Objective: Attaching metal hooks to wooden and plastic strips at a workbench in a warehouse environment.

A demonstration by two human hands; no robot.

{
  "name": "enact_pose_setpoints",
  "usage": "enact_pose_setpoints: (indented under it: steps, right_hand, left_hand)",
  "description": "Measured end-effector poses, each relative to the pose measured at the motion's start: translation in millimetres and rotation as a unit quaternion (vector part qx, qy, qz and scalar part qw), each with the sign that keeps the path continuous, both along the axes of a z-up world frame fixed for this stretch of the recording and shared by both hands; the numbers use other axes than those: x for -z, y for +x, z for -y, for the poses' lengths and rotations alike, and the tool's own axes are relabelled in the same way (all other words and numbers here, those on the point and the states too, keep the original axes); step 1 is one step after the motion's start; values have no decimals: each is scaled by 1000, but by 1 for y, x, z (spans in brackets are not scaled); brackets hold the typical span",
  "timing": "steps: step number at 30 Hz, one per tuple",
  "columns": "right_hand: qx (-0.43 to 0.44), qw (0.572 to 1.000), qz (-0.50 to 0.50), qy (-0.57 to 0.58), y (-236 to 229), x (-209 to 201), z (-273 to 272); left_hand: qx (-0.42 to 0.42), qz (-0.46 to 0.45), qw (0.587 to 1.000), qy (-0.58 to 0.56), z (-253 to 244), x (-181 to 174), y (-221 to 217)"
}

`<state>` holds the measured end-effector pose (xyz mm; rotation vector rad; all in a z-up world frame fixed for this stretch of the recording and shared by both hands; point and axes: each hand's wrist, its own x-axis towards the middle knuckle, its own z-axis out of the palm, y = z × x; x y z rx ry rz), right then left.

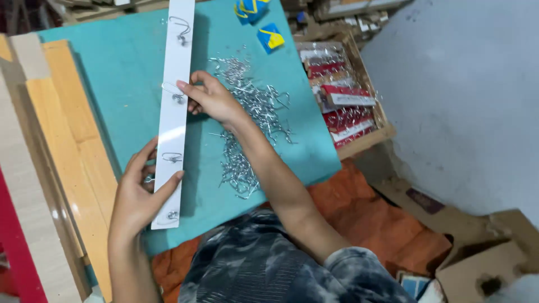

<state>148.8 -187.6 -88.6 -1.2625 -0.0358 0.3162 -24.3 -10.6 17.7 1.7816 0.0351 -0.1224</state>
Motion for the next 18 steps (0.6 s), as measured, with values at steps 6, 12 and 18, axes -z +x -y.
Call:
enact_pose_setpoints:
  steps: [6,12,18]
  right_hand:
    - [161,987,-14,-13,-76,-56,102]
    - [380,921,-49,71,-135,-46,231]
    - [511,847,-117,87,-171,37,356]
  left_hand:
    - [93,-128,962,-224,17,-2,-16]
    - [173,-133,949,-229,84,-5,-18]
    - [250,-83,948,-180,186,9,-18]
